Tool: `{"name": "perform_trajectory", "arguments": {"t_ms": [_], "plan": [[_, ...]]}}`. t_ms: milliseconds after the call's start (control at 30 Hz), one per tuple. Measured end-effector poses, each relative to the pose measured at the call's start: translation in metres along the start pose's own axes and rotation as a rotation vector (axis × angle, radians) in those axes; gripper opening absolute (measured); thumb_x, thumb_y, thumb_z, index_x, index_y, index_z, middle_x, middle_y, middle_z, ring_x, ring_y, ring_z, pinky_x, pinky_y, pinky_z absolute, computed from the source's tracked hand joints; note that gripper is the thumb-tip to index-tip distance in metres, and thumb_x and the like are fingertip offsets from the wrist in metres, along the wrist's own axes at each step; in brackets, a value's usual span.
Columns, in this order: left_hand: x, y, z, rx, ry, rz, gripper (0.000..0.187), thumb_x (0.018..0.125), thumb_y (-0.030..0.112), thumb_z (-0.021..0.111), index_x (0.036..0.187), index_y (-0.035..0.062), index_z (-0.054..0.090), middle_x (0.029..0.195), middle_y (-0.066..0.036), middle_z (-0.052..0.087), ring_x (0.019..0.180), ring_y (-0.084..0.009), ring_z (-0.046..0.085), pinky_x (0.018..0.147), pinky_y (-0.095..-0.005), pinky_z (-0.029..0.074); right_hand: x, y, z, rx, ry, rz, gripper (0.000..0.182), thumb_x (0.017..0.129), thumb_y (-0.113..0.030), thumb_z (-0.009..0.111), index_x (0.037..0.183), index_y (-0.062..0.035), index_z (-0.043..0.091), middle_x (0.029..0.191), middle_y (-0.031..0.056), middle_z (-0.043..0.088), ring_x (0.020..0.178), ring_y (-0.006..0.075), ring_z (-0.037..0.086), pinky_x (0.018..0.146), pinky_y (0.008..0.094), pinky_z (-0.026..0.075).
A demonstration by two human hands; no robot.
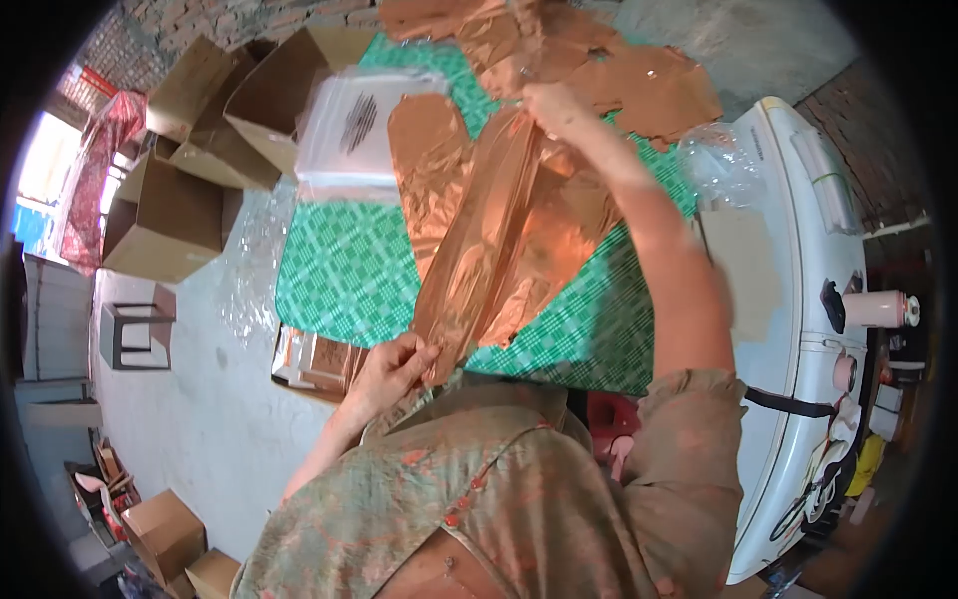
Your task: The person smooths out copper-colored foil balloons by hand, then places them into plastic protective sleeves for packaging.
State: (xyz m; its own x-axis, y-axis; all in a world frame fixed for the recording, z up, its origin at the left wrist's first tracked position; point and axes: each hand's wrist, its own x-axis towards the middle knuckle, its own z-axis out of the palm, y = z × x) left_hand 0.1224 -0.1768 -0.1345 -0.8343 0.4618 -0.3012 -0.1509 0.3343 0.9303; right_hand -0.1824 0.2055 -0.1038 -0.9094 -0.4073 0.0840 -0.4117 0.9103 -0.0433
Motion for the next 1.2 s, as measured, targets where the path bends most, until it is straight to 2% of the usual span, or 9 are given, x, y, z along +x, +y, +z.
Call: {"name": "perform_trajectory", "arguments": {"t_ms": [67, 167, 267, 433, 567, 667, 900, 1000, 1200], "plan": [[0.002, 0.007, 0.002, -0.106, -0.016, -0.076, 0.034, 0.104, 0.028, 0.06, 0.081, 0.003, 0.063, 0.065, -0.003, 0.066, 0.059, -0.0101, 0.062, 0.054, -0.0288, 0.047, 0.001, 0.019, 0.009, -0.006, 0.024, -0.09, 0.027, 0.098, -0.03, 0.049, 0.094, -0.006, 0.061, 0.091, 0.0211, 0.066, 0.091, 0.0438, 0.064, 0.079, 0.0513, 0.051], [0.005, 0.021, 0.004, -0.131, -0.033, -0.144, 0.033, 0.105, 0.027, 0.06, 0.083, 0.0025, 0.061, 0.063, 0.001, 0.062, 0.054, -0.0041, 0.055, 0.05, -0.0226, 0.044, -0.01, 0.025, -0.005, 0.016, -0.007, -0.051, 0.029, 0.099, -0.033, 0.049, 0.098, -0.0074, 0.061, 0.093, 0.0208, 0.066, 0.091, 0.0445, 0.063, 0.076, 0.0513, 0.05], [0.007, 0.027, 0.005, -0.117, -0.07, -0.22, 0.035, 0.105, 0.029, 0.061, 0.083, 0.0014, 0.063, 0.063, -0.001, 0.063, 0.054, -0.0048, 0.058, 0.051, -0.023, 0.046, -0.023, 0.019, -0.021, 0.034, -0.007, 0.001, 0.028, 0.1, -0.035, 0.049, 0.1, -0.0092, 0.061, 0.096, 0.0193, 0.067, 0.091, 0.0444, 0.063, 0.075, 0.0516, 0.048], [0.007, 0.012, 0.016, -0.112, -0.106, -0.208, 0.038, 0.104, 0.031, 0.061, 0.079, 0.0021, 0.064, 0.063, -0.001, 0.063, 0.055, -0.0068, 0.061, 0.049, -0.0243, 0.047, -0.023, 0.0, -0.076, 0.223, -0.292, -0.013, 0.029, 0.1, -0.036, 0.049, 0.101, -0.0102, 0.062, 0.097, 0.0177, 0.068, 0.094, 0.0426, 0.064, 0.078, 0.0516, 0.048], [0.007, 0.002, 0.019, -0.128, -0.088, -0.193, 0.04, 0.104, 0.031, 0.062, 0.077, 0.002, 0.064, 0.063, -0.001, 0.063, 0.055, -0.0073, 0.061, 0.048, -0.0253, 0.048, -0.015, -0.007, -0.036, -0.053, -0.137, 0.231, 0.029, 0.098, -0.035, 0.055, 0.097, -0.0097, 0.069, 0.099, 0.0143, 0.071, 0.099, 0.0377, 0.065, 0.083, 0.0499, 0.05], [0.004, 0.003, 0.017, -0.126, -0.083, -0.212, 0.039, 0.104, 0.031, 0.062, 0.078, 0.0018, 0.064, 0.063, -0.001, 0.063, 0.055, -0.0077, 0.061, 0.048, -0.0256, 0.049, -0.011, 0.006, -0.016, -0.084, 0.011, 0.004, 0.036, 0.1, -0.04, 0.051, 0.094, -0.0093, 0.069, 0.092, 0.0173, 0.071, 0.091, 0.0396, 0.068, 0.077, 0.0516, 0.051], [-0.002, 0.022, 0.004, 0.119, 0.032, -0.202, 0.03, 0.101, 0.025, 0.067, 0.083, 0.0021, 0.065, 0.063, -0.004, 0.066, 0.053, -0.0096, 0.062, 0.049, -0.0286, 0.047, -0.006, -0.013, -0.023, -0.107, -0.109, 0.099, 0.04, 0.1, -0.043, 0.051, 0.091, -0.0072, 0.067, 0.088, 0.0169, 0.071, 0.09, 0.0392, 0.068, 0.077, 0.0512, 0.051], [-0.005, 0.01, 0.012, 0.283, 0.319, 0.087, 0.02, 0.096, 0.02, 0.073, 0.088, 0.0031, 0.066, 0.06, -0.005, 0.062, 0.049, -0.0132, 0.06, 0.049, -0.0309, 0.045, -0.005, -0.012, -0.023, -0.064, -0.15, 0.135, 0.039, 0.101, -0.041, 0.05, 0.091, -0.0072, 0.067, 0.088, 0.0167, 0.071, 0.089, 0.0385, 0.068, 0.077, 0.0505, 0.051], [0.005, 0.008, 0.015, 0.495, 0.559, 0.321, 0.021, 0.086, 0.014, 0.08, 0.103, 0.0068, 0.069, 0.072, -0.005, 0.058, 0.057, -0.0183, 0.057, 0.052, -0.0331, 0.045, -0.002, 0.014, -0.001, -0.123, -0.081, 0.061, 0.036, 0.101, -0.039, 0.049, 0.092, -0.0101, 0.068, 0.09, 0.0142, 0.072, 0.089, 0.0367, 0.069, 0.078, 0.0508, 0.051]]}}
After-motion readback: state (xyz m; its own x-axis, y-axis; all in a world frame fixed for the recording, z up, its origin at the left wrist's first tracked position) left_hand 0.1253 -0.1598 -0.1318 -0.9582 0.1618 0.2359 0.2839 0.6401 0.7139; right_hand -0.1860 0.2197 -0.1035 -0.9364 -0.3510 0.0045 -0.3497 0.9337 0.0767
